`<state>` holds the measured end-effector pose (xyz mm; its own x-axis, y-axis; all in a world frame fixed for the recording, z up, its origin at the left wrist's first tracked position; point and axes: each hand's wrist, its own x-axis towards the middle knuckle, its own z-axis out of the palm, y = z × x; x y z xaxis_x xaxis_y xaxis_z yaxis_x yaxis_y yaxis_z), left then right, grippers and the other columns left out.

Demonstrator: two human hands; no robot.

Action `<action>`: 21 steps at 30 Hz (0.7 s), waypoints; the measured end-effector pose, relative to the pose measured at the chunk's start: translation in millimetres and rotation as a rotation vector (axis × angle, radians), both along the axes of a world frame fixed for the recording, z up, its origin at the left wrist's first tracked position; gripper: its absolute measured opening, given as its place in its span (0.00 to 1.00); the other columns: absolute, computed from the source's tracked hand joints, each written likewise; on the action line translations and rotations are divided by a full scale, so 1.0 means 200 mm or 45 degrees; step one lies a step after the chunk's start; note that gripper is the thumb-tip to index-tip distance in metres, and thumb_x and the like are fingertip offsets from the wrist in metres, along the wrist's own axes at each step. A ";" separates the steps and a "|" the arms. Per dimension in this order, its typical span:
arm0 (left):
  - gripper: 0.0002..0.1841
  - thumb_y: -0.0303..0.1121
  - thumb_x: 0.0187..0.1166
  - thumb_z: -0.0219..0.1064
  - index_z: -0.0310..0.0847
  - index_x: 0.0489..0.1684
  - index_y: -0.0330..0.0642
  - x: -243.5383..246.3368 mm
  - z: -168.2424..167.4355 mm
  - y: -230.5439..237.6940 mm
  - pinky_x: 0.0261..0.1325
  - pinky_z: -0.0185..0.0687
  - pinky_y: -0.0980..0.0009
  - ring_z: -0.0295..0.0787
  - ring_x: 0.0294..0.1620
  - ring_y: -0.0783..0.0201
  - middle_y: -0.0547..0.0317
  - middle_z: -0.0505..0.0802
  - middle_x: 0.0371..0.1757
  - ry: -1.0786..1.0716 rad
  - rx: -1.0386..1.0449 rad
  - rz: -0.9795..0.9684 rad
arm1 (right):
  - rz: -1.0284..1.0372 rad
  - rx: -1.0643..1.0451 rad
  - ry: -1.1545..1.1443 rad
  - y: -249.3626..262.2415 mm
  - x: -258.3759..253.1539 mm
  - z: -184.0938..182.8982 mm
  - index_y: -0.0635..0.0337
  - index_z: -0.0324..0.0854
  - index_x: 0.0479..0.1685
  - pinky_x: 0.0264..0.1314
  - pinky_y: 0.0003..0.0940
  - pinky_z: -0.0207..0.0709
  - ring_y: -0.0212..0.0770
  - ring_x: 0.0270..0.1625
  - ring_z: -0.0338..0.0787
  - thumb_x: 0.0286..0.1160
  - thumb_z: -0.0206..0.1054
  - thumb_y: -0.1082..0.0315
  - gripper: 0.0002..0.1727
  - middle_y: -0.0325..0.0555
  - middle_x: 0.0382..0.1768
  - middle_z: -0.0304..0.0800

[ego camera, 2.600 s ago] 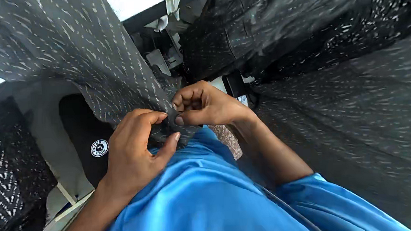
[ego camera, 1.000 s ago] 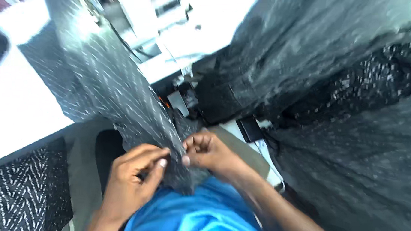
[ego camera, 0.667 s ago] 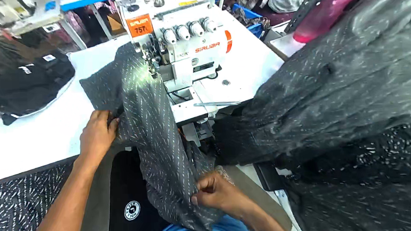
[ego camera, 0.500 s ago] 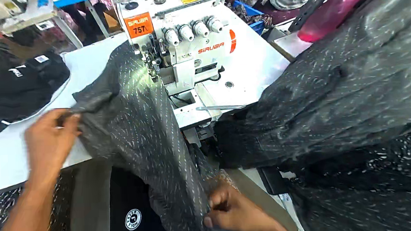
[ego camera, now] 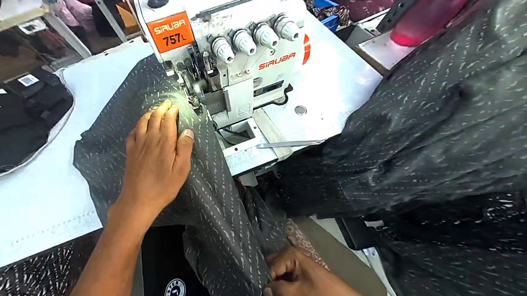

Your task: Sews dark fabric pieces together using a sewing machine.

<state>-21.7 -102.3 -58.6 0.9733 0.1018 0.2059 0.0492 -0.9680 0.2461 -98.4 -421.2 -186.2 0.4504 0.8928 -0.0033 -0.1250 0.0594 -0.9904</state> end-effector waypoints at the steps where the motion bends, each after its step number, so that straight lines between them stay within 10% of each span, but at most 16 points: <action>1: 0.36 0.55 0.89 0.35 0.63 0.90 0.44 0.00 -0.01 0.00 0.85 0.54 0.36 0.57 0.92 0.46 0.52 0.67 0.91 0.006 0.013 0.009 | -0.012 0.008 0.019 0.01 0.00 -0.01 0.63 0.84 0.23 0.34 0.21 0.72 0.23 0.31 0.80 0.79 0.70 0.68 0.14 0.38 0.27 0.84; 12: 0.40 0.57 0.88 0.34 0.56 0.92 0.36 0.44 0.00 0.28 0.89 0.44 0.33 0.44 0.96 0.40 0.42 0.57 0.95 0.145 -0.001 0.105 | -0.085 0.190 -0.030 0.22 0.27 0.12 0.64 0.84 0.25 0.42 0.24 0.78 0.26 0.39 0.84 0.81 0.67 0.68 0.14 0.39 0.32 0.87; 21: 0.33 0.52 0.88 0.50 0.68 0.75 0.27 0.70 0.13 0.35 0.61 0.71 0.21 0.78 0.67 0.18 0.16 0.74 0.73 0.224 -0.055 0.511 | -0.214 0.223 -0.027 0.44 0.50 0.23 0.61 0.87 0.29 0.36 0.21 0.77 0.22 0.33 0.83 0.83 0.65 0.66 0.13 0.33 0.29 0.86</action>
